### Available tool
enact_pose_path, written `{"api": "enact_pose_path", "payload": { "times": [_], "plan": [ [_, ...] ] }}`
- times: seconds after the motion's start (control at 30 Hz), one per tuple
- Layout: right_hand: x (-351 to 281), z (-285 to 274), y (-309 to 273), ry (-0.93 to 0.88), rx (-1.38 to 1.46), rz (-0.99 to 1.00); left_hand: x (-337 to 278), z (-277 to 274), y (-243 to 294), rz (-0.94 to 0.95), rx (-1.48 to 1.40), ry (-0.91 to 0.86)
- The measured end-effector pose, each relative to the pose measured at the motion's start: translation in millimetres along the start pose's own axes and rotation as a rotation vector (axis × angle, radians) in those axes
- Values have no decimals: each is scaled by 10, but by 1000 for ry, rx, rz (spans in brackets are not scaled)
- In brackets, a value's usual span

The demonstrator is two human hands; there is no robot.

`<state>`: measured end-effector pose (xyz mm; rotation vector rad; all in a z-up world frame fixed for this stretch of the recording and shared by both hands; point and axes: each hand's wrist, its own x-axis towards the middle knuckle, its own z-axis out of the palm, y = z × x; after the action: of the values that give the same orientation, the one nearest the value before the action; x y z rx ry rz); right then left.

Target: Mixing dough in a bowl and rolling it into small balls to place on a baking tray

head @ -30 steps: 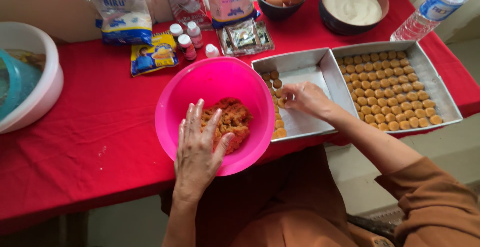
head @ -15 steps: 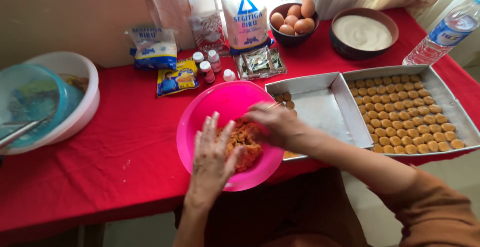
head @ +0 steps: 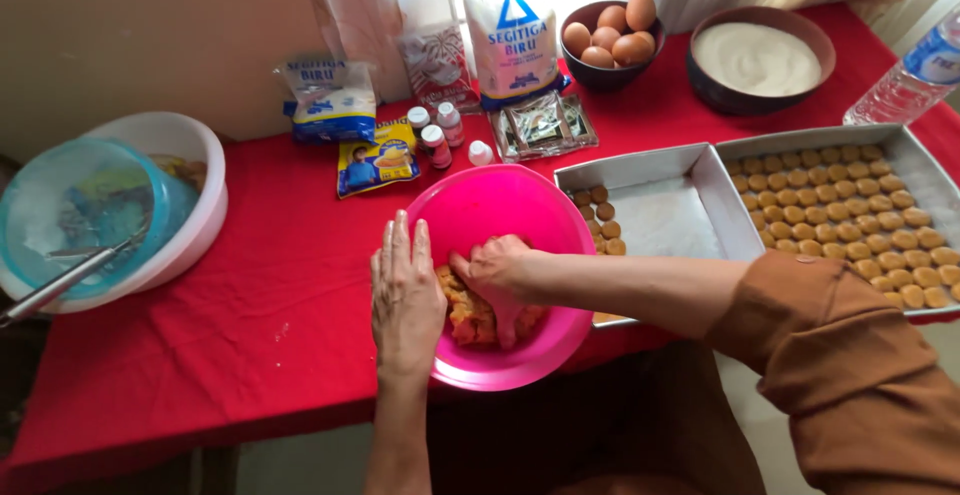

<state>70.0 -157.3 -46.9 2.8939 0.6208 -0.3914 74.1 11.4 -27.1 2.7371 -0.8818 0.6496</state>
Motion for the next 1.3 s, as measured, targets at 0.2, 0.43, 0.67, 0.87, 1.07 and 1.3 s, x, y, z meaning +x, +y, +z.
{"api": "enact_pose_path", "payload": {
  "times": [0.2,0.43,0.67,0.87,1.07,1.3],
  "plan": [
    [43,-144,34,-162,-15,-64,-2,-45,52,-22,22,-16],
    [-30,-89,219,36,382,-114,9,90,3,-34,42,-11],
    [-126,-252,217,117,368,-149,-4,44,1,-62,-31,-11],
    [-147,-337,269,140,390,-277,2,82,-24,-60,-65,26],
    [-61,-260,338,-145,649,-125,1,118,-39,-60,-95,49],
    [-176,-590,283,-120,914,57,4,125,-35,-35,-84,53]
  ]
}}
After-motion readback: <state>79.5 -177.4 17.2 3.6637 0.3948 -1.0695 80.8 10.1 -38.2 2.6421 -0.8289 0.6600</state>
